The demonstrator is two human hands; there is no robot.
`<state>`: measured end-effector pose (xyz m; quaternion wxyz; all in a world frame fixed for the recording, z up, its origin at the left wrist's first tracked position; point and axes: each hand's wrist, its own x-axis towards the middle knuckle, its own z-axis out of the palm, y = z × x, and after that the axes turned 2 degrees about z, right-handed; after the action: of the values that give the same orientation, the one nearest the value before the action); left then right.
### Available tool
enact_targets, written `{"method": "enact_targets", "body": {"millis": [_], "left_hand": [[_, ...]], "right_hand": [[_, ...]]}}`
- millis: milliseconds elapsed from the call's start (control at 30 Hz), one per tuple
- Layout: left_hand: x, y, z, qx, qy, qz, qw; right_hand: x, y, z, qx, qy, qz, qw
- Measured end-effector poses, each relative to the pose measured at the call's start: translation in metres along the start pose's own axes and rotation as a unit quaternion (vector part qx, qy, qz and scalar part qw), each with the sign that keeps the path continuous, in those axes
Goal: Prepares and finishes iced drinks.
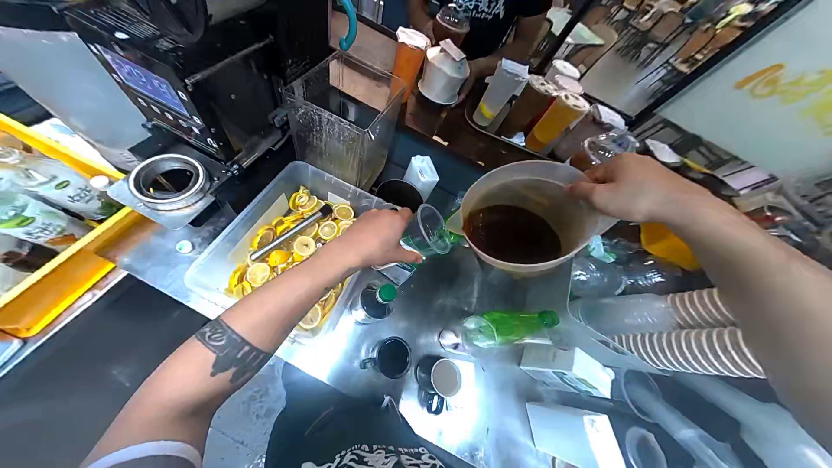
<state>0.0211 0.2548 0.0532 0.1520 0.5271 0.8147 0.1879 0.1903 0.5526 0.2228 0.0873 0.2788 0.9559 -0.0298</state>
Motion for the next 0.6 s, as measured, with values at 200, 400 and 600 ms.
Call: {"method": "enact_targets", "body": {"millis": [200,400,600], "left_hand": [[0.002,-0.007,0.003,-0.009,-0.05,0.045,0.998],[-0.001,-0.013,0.007,-0.022,-0.058,0.077,0.995],[0.005,-0.013,0.01,-0.03,-0.06,0.11,0.992]], "right_hand": [[-0.011,-0.032,-0.005,-0.075,-0.019,0.025,0.997],[-0.015,-0.047,-0.007,-0.127,-0.025,0.033,0.991],[-0.015,-0.046,-0.009,-0.143,-0.016,0.035,0.989]]}}
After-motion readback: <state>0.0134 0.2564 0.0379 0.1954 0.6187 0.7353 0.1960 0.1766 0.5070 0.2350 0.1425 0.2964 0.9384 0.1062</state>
